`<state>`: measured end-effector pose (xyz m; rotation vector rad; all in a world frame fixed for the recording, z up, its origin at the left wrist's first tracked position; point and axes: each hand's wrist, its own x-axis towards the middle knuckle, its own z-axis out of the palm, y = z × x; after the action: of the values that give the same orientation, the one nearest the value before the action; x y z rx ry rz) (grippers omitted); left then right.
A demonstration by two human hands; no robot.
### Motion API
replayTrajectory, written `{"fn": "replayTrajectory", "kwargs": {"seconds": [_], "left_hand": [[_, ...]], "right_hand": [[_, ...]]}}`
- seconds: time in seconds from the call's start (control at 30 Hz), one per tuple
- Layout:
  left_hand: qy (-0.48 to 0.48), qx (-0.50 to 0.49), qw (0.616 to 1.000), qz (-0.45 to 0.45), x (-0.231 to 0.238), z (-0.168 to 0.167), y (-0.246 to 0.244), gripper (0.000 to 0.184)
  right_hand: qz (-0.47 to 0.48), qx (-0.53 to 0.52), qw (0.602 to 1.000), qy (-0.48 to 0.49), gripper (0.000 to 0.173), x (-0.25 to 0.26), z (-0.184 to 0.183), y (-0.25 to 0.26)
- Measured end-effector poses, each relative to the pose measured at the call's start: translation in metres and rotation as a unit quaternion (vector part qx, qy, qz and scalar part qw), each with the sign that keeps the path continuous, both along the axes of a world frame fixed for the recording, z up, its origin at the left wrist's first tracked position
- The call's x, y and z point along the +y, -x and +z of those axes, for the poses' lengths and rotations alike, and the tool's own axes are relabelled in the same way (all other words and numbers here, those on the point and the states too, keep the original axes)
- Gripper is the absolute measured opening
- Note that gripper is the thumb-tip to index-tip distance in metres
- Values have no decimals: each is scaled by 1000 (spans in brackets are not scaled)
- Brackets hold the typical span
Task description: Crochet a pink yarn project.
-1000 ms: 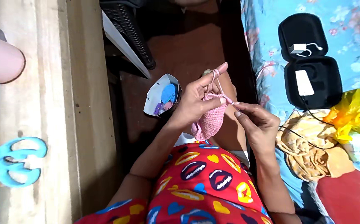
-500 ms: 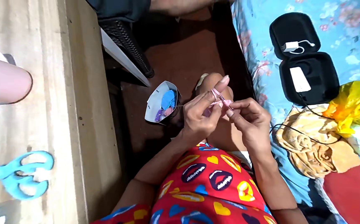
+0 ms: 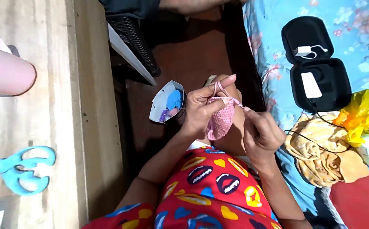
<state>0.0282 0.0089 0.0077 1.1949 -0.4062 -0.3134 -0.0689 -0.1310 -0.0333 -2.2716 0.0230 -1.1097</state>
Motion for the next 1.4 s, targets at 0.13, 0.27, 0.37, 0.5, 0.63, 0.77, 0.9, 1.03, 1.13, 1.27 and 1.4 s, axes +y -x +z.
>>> {"fn": "replayTrajectory", "kwargs": {"seconds": [0.13,0.27,0.37,0.5,0.63,0.77,0.9,1.03,1.13,1.27,1.4], "left_hand": [[42,47,996,-56,4,-5,-19,40],[58,88,989,-102,8,-6,-25,41],[69,127,981,-130,9,-9,-27,40],[159,88,960,-215,22,-50,-42,45],[12,56,991,-118,10,-9,-25,50],[-64,-16,996,-68,7,-6,-19,63],[-63,-63,996,-4,0,-4,-10,65],[-70,-84,994,19,-1,-3,0,65],[-140,-196,969,59,-1,-4,9,59],[-139,-335,925,117,-8,-17,12,39],[-58,-239,967,74,-8,-15,13,43]], "right_hand": [[39,8,999,-1,16,-6,0,1],[129,31,981,-139,13,-13,0,2],[165,52,957,-232,15,-16,0,3],[196,96,914,-343,21,-16,3,3],[189,116,910,-350,21,-16,6,0],[175,121,920,-330,18,-16,3,0],[217,180,806,-520,22,-18,5,0],[222,177,787,-548,21,-8,10,0],[174,139,891,-396,18,0,17,-1],[201,141,843,-479,18,-3,21,-5],[210,121,804,-543,20,-2,16,-3]]}}
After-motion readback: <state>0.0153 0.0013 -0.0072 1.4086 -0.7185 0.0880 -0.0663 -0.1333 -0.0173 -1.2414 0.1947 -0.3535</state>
